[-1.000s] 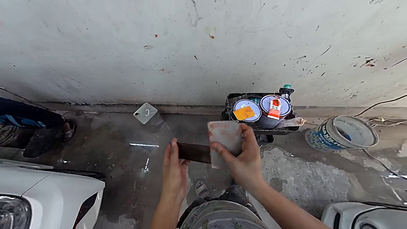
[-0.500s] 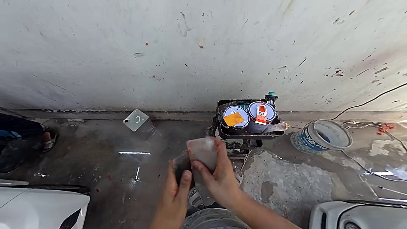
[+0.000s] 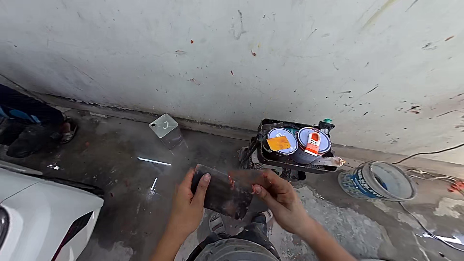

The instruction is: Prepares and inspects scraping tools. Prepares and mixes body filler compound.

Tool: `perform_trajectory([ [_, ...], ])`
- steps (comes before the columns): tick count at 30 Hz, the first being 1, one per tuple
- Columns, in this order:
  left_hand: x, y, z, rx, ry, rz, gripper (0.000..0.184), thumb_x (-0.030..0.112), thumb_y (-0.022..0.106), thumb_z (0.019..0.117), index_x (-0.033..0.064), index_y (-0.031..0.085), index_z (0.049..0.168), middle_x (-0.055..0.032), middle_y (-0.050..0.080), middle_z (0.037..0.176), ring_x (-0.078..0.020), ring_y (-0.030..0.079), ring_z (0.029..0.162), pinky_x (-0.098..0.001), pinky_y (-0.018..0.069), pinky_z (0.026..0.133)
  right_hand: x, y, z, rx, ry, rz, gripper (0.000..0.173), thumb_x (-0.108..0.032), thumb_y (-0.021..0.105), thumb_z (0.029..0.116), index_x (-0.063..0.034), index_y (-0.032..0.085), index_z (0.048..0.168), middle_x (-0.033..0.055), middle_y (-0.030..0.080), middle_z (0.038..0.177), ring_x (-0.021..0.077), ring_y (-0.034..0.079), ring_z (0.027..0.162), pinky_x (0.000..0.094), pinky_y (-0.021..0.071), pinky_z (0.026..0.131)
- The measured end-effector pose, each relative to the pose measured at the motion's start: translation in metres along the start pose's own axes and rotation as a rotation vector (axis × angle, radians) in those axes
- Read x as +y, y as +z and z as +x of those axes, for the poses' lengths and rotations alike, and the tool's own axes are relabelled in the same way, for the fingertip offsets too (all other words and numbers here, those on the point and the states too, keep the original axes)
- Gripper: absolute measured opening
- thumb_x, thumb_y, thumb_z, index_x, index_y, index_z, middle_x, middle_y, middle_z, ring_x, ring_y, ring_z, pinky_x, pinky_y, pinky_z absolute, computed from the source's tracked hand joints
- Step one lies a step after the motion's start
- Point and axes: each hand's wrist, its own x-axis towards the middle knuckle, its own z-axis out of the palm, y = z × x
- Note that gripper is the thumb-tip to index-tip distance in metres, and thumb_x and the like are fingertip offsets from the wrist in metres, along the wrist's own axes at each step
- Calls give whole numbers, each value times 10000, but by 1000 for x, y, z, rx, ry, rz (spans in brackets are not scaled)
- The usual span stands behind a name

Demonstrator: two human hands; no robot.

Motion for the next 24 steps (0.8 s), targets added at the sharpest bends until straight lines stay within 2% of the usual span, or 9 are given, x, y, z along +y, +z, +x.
perform_trajectory([
  [2,-9,-2,-2,-23,-91,-12,350,390,509,1062,98,660,1183,6,731,885,-118,728,813,-320,637,733,-1,-20,-1,-97,31,-541,260,-366,503,1053,-211,710,1077,-54,666,803,82,631,670,328,532,562],
  [4,-22,1,-3,-55,-237,-91,369,318,452,1090,52,580,1312,-57,733,1006,-165,742,887,-373,656,770,-6,-10,-7,12,-41,-777,294,-335,511,1028,-253,760,1160,-32,719,945,117,690,797,364,581,632],
  [7,-28,16,-9,-159,-351,-56,391,304,404,1101,41,501,1374,-78,718,1083,-178,743,930,-402,665,774,3,37,-17,48,-138,-683,299,-240,561,1015,-217,736,1256,22,743,1057,143,718,895,354,618,711],
  [9,-25,21,-18,-234,-350,176,440,361,391,1089,61,512,1386,-63,705,1066,-162,710,968,-404,609,854,31,55,-16,-59,107,-782,312,-264,522,1025,-228,731,1254,32,741,1039,193,727,870,420,611,684],
  [11,-27,16,-23,-181,-316,353,434,362,415,1086,58,510,1381,-74,701,949,-187,723,826,-432,627,744,56,41,-1,-113,498,-757,331,-304,485,1032,-204,721,1241,63,734,1082,261,721,938,531,585,786],
  [15,-51,-6,-21,-19,-247,480,542,228,535,1010,129,395,1523,-80,710,878,-200,704,648,-462,618,593,83,15,-4,250,579,-285,247,-245,638,956,-113,683,1159,8,737,947,127,709,750,350,620,695],
  [18,-60,3,-18,-70,-216,330,367,160,399,979,161,714,1167,-8,745,982,-124,713,799,-404,606,682,68,25,-5,400,691,356,236,-52,677,935,24,596,1143,170,745,933,270,746,800,416,636,688],
  [20,-62,19,-20,-150,-257,110,426,233,346,1016,133,755,1082,8,762,1052,-104,714,916,-374,595,777,52,38,-4,432,803,667,253,5,637,956,69,532,1176,253,714,980,355,744,816,490,646,682],
  [24,-65,47,-24,-174,-274,27,380,429,542,1033,133,736,894,11,697,749,-125,684,668,-330,594,600,44,49,-9,300,877,857,285,-65,676,971,73,553,1189,259,708,1025,367,741,842,515,642,741],
])
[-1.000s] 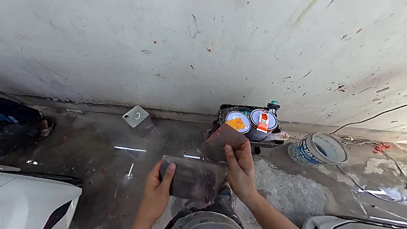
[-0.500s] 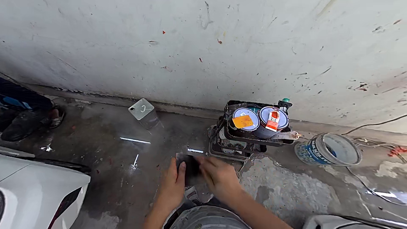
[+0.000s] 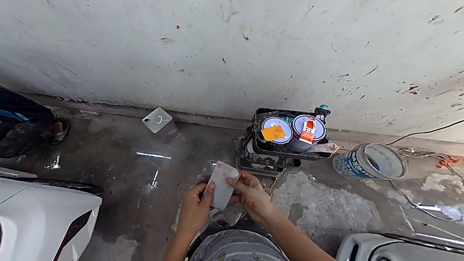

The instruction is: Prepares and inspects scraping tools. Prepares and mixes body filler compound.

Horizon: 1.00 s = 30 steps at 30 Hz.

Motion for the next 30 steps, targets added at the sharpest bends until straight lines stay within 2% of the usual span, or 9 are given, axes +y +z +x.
perform_trajectory([
  [4,-12,-13,0,167,17,140,341,366,541,1038,111,719,897,9,683,721,-106,676,643,-343,603,603,39,-77,19,223,-337,-892,237,-259,584,1026,-70,664,1143,39,751,993,157,752,842,334,653,739],
  [7,-25,-38,2,231,-47,192,367,391,549,1033,85,724,932,-22,695,738,-135,696,641,-379,621,587,107,-188,-7,107,-176,-1688,405,-368,480,1042,-135,619,1342,157,668,1260,354,647,1175,565,534,966],
  [10,-36,-62,2,246,-53,223,368,386,566,1024,70,706,898,-22,669,708,-116,666,611,-349,591,565,160,-266,-86,-155,-53,-1796,454,-303,501,1062,-265,487,1515,94,601,1441,340,596,1297,576,527,993],
  [13,-41,-66,7,249,-48,198,339,338,579,1028,64,679,854,6,624,661,-67,609,570,-281,536,537,161,-298,-136,-206,97,-1860,1109,-308,894,727,-270,260,1636,160,446,1578,425,445,1420,646,420,1082],
  [16,-40,-48,23,198,-35,113,307,289,586,1030,65,671,838,10,631,655,-64,621,562,-261,550,528,175,-296,-147,30,418,-1757,1286,-360,976,578,-187,263,1633,249,448,1537,492,442,1385,689,414,1042],
  [20,-29,-5,42,142,-20,46,313,312,592,1019,67,687,849,-16,649,674,-111,647,585,-291,570,541,122,-248,-87,53,286,-1618,1140,-6,817,691,-372,269,1621,169,415,1586,486,473,1354,714,450,970],
  [22,-18,15,55,102,-16,45,310,315,585,1022,68,696,872,-22,663,695,-122,664,606,-304,585,561,80,-245,-67,1,201,-1517,1008,-101,854,695,-343,401,1562,156,518,1490,438,548,1290,690,495,952],
  [25,-7,41,77,66,25,62,300,315,562,1039,71,698,930,-12,674,725,-102,672,630,-283,589,577,9,-253,-47,318,41,-1106,686,-410,781,864,-128,552,1446,121,701,1219,268,712,1047,499,589,920],
  [30,7,87,112,83,54,-48,269,248,555,1051,13,674,1103,-56,721,880,-114,720,790,-282,621,726,-66,-210,57,544,-70,-445,415,-362,668,995,-29,639,1241,126,746,1048,243,743,899,427,621,785],
])
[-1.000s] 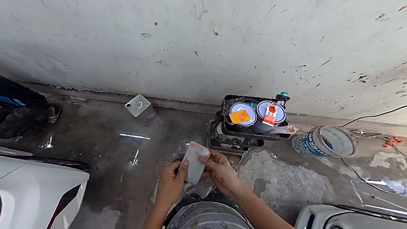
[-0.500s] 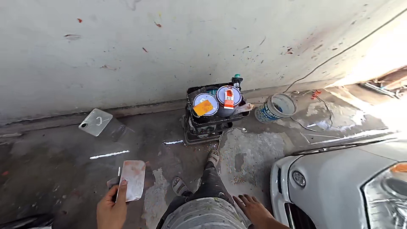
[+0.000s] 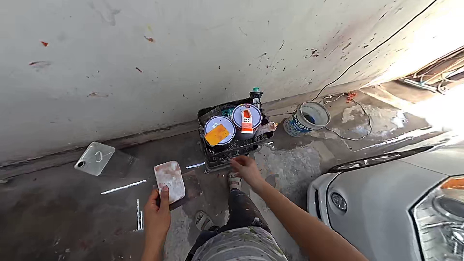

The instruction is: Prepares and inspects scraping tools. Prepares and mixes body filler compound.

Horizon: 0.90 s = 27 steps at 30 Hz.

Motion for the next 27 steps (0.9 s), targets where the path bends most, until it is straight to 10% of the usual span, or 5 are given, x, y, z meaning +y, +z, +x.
perform_trajectory([
  [4,19,43,20,5,-55,-108,329,198,494,1082,-12,560,1326,-109,708,1081,-141,721,960,-317,622,846,-20,63,73,-74,458,427,694,-614,641,935,-56,547,1338,161,703,1162,288,709,980,449,582,803],
  [7,29,70,37,9,-50,-145,323,173,421,1103,-15,507,1351,-117,686,1100,-144,714,972,-322,621,853,-25,76,102,4,540,514,546,-529,671,954,-62,638,1235,124,716,1110,247,699,952,412,563,770],
  [14,42,126,88,-79,-53,-118,349,164,386,1109,-56,524,1341,-134,674,1131,-115,687,1014,-299,581,917,-10,-10,42,-15,271,349,277,-277,636,1023,-28,660,1143,121,740,1033,227,734,880,387,603,722],
  [20,30,195,131,-352,-253,-159,375,269,408,1117,51,555,1384,-180,684,1189,-261,700,1050,-467,606,861,26,-88,-17,177,-67,376,183,-128,600,1023,38,655,1078,162,733,928,266,747,780,394,646,688],
  [27,32,217,144,-416,-191,-15,354,296,478,1095,9,622,1244,-181,685,1139,-252,687,1012,-449,569,888,39,-90,-72,349,-50,569,175,-114,598,1027,48,662,1039,190,722,921,266,733,750,366,623,632],
])
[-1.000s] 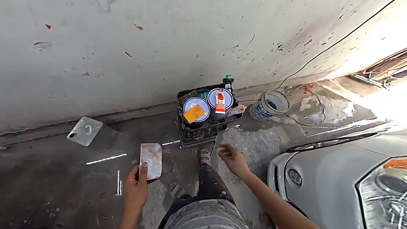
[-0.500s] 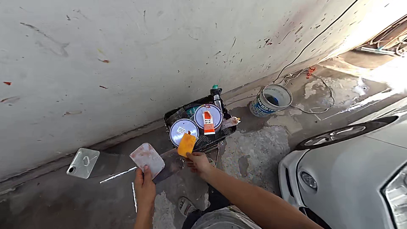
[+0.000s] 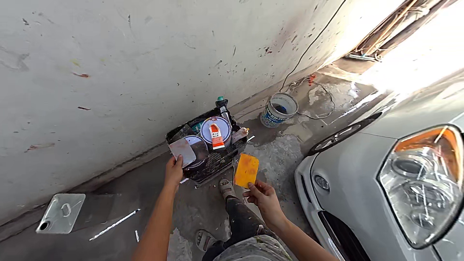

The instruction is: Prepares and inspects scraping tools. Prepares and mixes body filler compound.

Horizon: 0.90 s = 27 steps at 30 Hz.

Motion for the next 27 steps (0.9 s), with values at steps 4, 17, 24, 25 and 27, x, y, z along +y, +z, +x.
perform_trajectory([
  [4,10,-33,-25,165,153,297,440,326,493,1079,-5,604,1347,-263,396,1555,-419,385,1438,-616,336,1158,4,15,-34,-33,33,139,193,-117,582,1033,55,658,1076,207,718,988,289,732,844,392,620,684],
  [17,-4,-93,-250,-93,455,-7,452,130,486,1061,41,440,1502,-76,738,997,-186,724,834,-361,635,750,15,136,-103,-578,49,219,200,-103,569,1036,67,666,1077,195,708,1026,242,701,954,416,587,895],
  [24,-28,-136,-293,231,430,-451,290,285,629,1006,1,661,1056,-164,581,1296,-240,607,1182,-361,578,942,37,172,-143,-784,-504,-206,111,-116,734,926,-22,785,956,120,761,1078,195,730,990,347,622,870],
  [25,-29,-142,-297,351,444,-479,219,210,673,975,-8,651,974,-199,597,1295,-261,634,1160,-367,599,909,38,175,-146,-788,-547,-235,126,-137,781,895,-37,788,972,112,759,1060,204,730,967,358,633,839],
  [27,-32,-159,-307,515,444,-556,154,106,702,934,1,593,911,-174,661,1085,-226,693,932,-363,625,785,37,179,-147,-681,-589,-283,250,-187,878,803,-64,750,978,74,749,968,184,727,853,344,637,722],
])
